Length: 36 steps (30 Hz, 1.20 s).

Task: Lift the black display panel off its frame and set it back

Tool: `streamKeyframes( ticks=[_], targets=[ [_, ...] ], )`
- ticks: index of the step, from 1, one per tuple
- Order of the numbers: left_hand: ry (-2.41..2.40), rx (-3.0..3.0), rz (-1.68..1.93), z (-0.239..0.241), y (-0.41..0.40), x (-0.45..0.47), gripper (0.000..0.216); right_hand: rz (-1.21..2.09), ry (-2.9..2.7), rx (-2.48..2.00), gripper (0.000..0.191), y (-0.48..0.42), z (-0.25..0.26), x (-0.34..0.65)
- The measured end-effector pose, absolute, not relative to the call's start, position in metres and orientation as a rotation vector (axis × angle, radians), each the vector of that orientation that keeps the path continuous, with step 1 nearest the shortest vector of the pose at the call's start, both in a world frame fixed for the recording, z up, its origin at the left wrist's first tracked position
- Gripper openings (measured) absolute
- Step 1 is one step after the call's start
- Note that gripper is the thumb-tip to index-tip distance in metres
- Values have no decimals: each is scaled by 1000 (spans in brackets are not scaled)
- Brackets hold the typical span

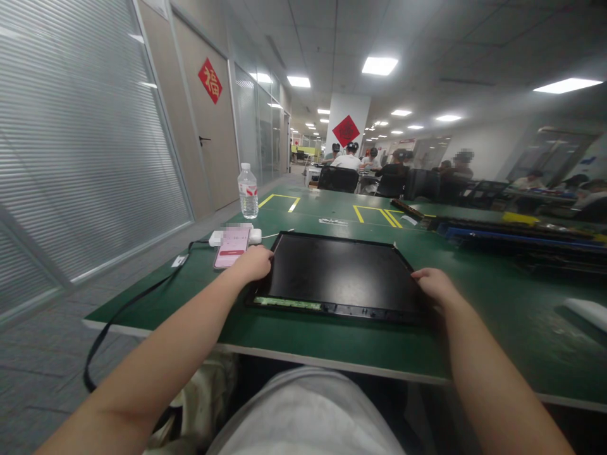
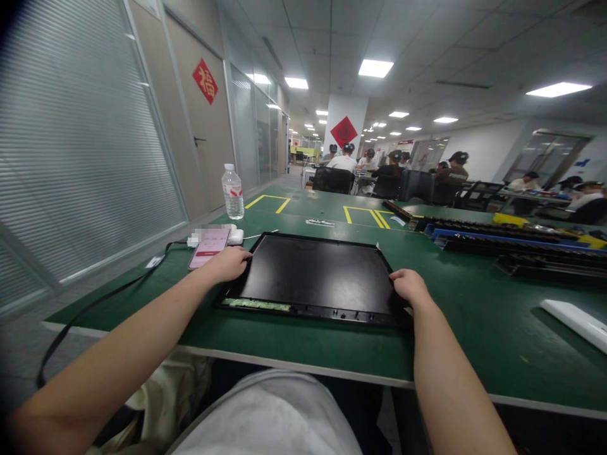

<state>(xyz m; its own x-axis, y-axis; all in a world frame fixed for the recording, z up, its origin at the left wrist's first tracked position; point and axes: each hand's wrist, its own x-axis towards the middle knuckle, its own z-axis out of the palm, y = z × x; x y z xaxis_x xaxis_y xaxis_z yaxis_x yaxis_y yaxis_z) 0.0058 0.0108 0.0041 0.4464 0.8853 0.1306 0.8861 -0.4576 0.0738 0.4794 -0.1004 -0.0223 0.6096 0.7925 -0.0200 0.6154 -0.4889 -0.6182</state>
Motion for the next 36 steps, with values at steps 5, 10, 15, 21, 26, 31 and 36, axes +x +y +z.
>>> streamKeyframes(
  ticks=[5, 10, 15, 21, 26, 31, 36],
  targets=[
    [-1613, -2693, -171, -1, 13, 7, 43, 395, -1113, -2286, 33, -99, -23, 480],
    [-1626, -2742, -233, -1, 16, 4, 44, 352, -1127, -2247, 31, -98, -29, 484],
    [-1632, -2789, -281, 0, 18, 2, 46, 387, -1115, -2271, 32, -98, -27, 484],
    [-1651, -2767, -286, 0, 16, 3, 50, 359, -1097, -2324, 36, -100, -20, 476],
    [-1680, -2712, -253, 0, 11, 6, 53, 374, -1098, -2318, 36, -102, -17, 472],
    [-1675, -2712, -252, -1, 13, 6, 52, 431, -1042, -2290, 38, -105, -13, 469],
    [-1685, -2704, -249, -1, 14, 6, 53, 483, -1016, -2218, 34, -105, -15, 472]
  ],
)
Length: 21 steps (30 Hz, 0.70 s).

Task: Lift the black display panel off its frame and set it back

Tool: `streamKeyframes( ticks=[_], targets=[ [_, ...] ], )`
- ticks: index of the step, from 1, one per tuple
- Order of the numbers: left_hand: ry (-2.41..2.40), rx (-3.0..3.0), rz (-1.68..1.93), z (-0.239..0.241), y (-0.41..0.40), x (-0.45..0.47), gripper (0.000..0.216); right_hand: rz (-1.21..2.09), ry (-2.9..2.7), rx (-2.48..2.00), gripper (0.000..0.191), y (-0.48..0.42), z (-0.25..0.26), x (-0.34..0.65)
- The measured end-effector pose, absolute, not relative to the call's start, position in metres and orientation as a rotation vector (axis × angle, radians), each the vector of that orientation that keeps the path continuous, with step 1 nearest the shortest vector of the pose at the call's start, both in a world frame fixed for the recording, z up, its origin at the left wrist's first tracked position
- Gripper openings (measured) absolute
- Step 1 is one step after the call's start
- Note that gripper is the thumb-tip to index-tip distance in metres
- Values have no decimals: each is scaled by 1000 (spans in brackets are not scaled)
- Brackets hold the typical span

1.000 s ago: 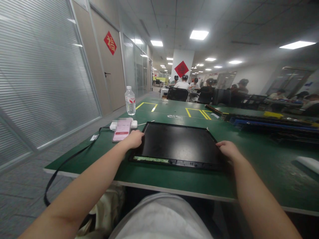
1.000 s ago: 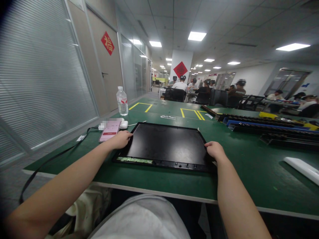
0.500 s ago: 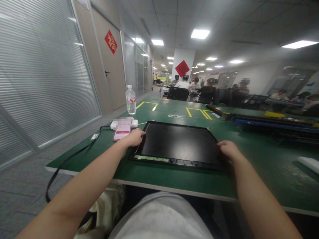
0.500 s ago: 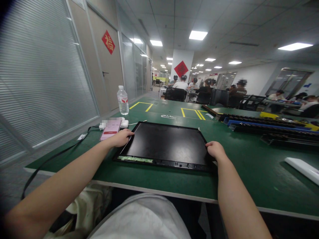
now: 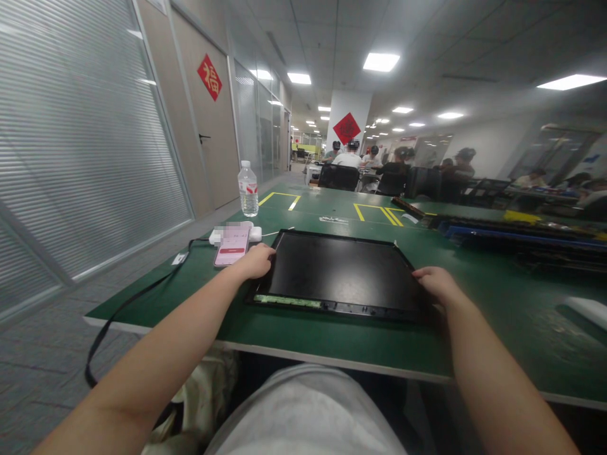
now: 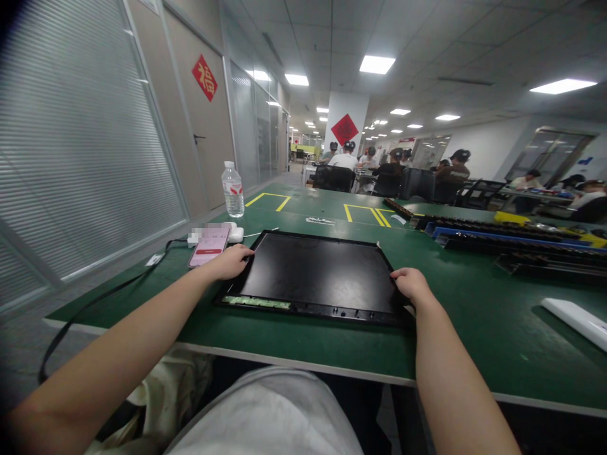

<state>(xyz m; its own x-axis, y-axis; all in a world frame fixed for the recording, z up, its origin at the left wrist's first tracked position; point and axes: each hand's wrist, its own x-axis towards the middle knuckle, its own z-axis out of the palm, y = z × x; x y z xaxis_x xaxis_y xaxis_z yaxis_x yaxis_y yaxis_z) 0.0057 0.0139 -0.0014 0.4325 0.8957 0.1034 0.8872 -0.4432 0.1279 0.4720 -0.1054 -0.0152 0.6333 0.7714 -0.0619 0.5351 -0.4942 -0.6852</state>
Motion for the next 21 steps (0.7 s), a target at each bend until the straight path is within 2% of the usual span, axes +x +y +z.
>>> streamKeyframes(
  ticks=[5, 12, 16, 21],
  targets=[
    [1669, 2609, 206, 2, 11, 9, 51, 548, -985, -2210, 38, -105, -17, 472],
    [1634, 2559, 205, 4, 9, 9, 55, 376, -1045, -2293, 32, -105, -12, 466],
    [1596, 2363, 382, 2, 10, 7, 59, 373, -1048, -2304, 32, -102, -14, 469],
    [1495, 2019, 788, 1, 10, 5, 55, 374, -1055, -2284, 33, -99, -21, 476]
  ],
)
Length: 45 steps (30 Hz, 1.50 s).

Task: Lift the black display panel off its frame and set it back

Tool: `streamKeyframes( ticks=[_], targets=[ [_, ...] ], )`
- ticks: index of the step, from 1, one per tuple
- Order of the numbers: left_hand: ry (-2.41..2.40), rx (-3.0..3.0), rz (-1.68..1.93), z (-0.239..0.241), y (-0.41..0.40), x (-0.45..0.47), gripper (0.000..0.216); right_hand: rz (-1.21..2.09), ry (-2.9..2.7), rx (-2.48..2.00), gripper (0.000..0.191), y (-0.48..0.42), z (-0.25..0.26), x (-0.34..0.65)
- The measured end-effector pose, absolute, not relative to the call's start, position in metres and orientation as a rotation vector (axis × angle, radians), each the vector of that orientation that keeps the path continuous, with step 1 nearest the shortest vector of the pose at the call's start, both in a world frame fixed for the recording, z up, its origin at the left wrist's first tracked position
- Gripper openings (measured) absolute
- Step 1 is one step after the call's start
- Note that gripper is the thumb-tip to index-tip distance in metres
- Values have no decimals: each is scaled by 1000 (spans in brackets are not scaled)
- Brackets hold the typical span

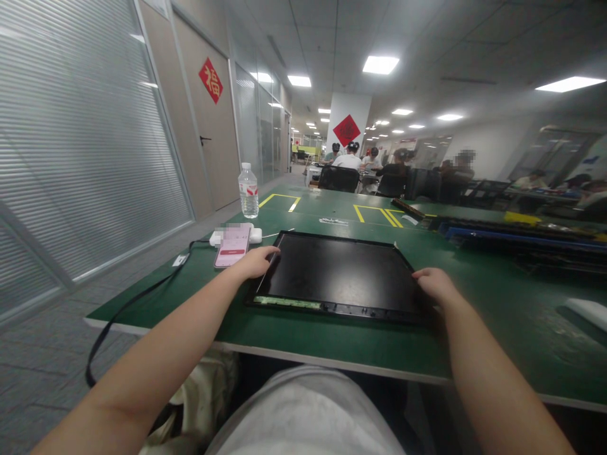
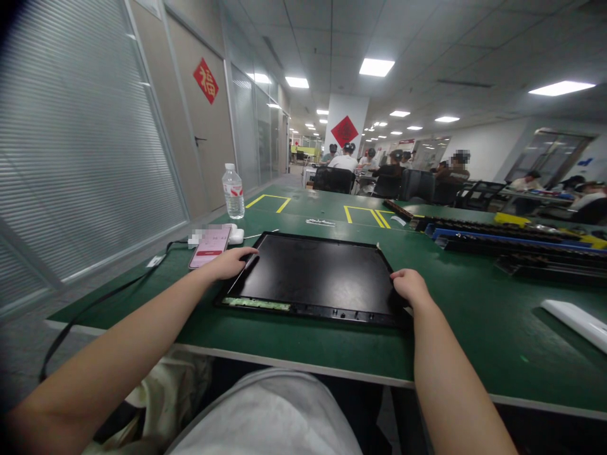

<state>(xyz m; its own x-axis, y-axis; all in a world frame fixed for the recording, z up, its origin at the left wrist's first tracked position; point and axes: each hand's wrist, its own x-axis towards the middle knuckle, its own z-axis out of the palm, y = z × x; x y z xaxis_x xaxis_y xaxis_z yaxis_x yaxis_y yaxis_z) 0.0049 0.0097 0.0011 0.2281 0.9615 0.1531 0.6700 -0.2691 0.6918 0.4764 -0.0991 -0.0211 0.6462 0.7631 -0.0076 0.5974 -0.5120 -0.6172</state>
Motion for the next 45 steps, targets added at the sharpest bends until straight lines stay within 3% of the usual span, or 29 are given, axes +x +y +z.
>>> streamKeyframes(
  ticks=[10, 17, 21, 27, 36, 45],
  targets=[
    [1286, 1347, 1052, 21, -6, 20, 63, 315, -1113, -2306, 31, -98, -22, 478],
    [1155, 1093, 1163, 28, -7, 23, 45, 302, -1157, -2307, 33, -98, -22, 478],
    [1181, 992, 1116, 29, -6, 23, 52, 331, -1153, -2313, 32, -98, -22, 478],
    [1113, 948, 972, 30, -10, 23, 63, 336, -1131, -2313, 31, -98, -21, 477],
    [1075, 1124, 884, 24, -12, 20, 40, 290, -1102, -2248, 21, -100, -21, 475],
    [1126, 1161, 930, 22, -12, 21, 40, 306, -1127, -2243, 21, -99, -22, 475]
  ],
)
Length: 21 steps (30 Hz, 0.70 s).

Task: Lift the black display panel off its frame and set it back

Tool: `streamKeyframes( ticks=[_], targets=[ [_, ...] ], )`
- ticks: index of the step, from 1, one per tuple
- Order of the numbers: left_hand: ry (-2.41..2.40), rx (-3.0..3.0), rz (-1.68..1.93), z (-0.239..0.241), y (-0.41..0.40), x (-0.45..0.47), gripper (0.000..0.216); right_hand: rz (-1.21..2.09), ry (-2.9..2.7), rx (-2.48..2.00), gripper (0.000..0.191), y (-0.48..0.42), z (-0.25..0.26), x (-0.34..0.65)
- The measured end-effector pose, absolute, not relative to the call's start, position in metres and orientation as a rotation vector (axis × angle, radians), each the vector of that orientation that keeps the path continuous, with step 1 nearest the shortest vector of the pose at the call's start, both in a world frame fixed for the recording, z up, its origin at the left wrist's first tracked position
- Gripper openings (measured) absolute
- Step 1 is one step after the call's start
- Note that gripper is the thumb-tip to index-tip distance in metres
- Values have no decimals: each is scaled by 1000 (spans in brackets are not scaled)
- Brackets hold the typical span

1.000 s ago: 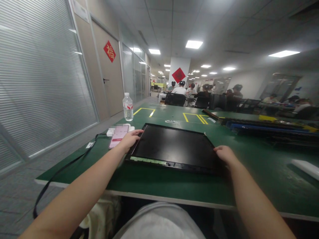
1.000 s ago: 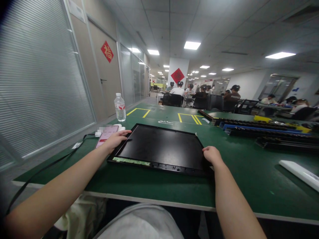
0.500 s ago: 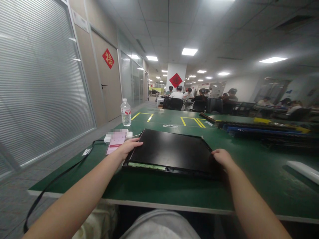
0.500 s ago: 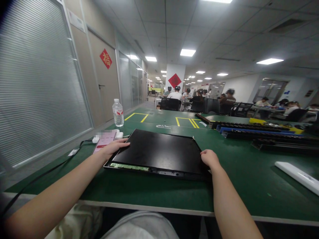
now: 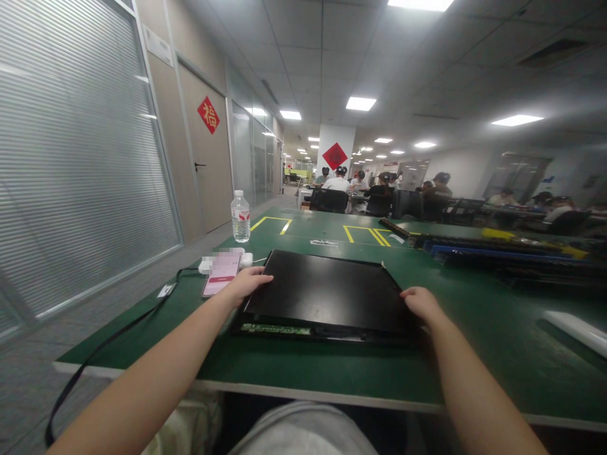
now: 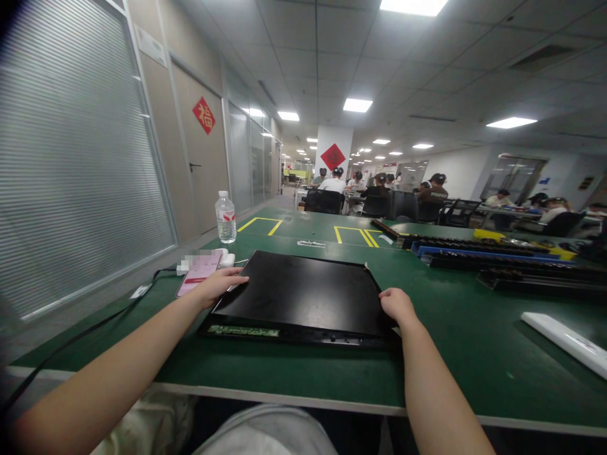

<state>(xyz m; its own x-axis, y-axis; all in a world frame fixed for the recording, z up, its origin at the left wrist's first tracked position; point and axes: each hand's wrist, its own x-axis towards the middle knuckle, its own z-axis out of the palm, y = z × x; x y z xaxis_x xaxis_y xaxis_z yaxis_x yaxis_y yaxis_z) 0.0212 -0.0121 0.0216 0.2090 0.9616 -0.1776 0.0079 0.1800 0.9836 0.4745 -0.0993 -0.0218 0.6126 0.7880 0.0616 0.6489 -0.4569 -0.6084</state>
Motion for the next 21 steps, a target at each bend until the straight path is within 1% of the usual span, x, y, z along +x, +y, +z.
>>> streamKeyframes(
  ticks=[9, 12, 14, 18, 21],
  targets=[
    [1158, 1300, 1001, 16, -8, 20, 61, 291, -1138, -2263, 19, -101, -17, 470],
    [1090, 1300, 1048, 19, -9, 22, 64, 300, -1140, -2267, 18, -101, -18, 470],
    [1023, 1274, 1079, 22, -11, 22, 65, 305, -1127, -2260, 20, -100, -19, 470],
    [951, 1303, 1149, 26, -14, 23, 70, 261, -1053, -2247, 33, -100, -16, 469],
    [901, 1355, 1222, 26, -15, 25, 75, 301, -1046, -2187, 26, -101, -13, 467]
  ],
)
